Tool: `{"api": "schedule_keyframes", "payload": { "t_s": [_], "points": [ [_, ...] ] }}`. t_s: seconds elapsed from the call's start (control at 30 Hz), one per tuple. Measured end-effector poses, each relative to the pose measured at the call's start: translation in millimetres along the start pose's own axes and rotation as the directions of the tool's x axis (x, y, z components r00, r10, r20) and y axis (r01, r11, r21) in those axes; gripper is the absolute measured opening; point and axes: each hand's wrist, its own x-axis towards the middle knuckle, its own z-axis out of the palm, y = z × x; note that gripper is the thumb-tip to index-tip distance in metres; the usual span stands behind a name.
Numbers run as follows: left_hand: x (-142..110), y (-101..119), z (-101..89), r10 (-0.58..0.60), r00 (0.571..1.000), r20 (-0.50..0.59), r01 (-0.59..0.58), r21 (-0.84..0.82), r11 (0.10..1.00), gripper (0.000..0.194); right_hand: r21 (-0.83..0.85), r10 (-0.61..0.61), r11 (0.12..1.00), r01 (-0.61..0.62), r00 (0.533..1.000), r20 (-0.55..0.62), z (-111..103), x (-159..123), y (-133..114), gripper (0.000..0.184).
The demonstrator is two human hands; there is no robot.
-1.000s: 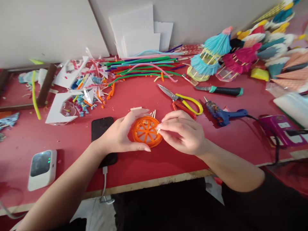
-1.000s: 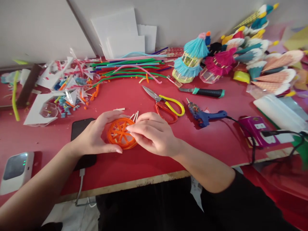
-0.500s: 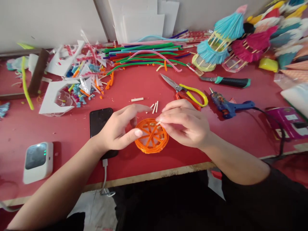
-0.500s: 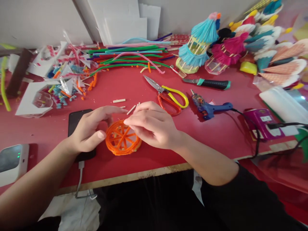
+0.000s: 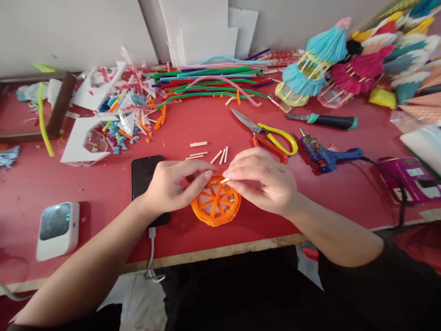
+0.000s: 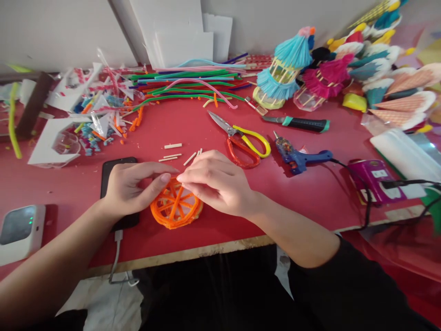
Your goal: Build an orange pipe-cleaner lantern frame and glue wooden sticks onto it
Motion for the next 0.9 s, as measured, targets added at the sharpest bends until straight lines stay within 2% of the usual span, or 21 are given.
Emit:
{"api": "schedule_keyframes", "payload": {
  "t_s": [0.27,0.5,0.9],
  "points": [
    [4.6,0.7,2.3,0.049,0.998,0.034,-0.046,-0.080,0.996,0.011,-0.041,0.024,0.999,-0.024,1.000,0.012,1.5,3.3,-5.6,0.017],
    [3.8,-0.3,2.1,-0.030,0.989,0.143,0.058,-0.199,0.978,0.016,-0.027,0.015,1.000,-0.014,1.000,0.012,1.0,1.9,-5.1,0.022],
    [3.9,-0.7,2.6,-0.017,0.989,0.150,0.050,-0.220,0.974,0.017,-0.036,0.001,0.999,0.000,1.000,0.024,0.7,3.6,-4.5,0.024]
  ]
}}
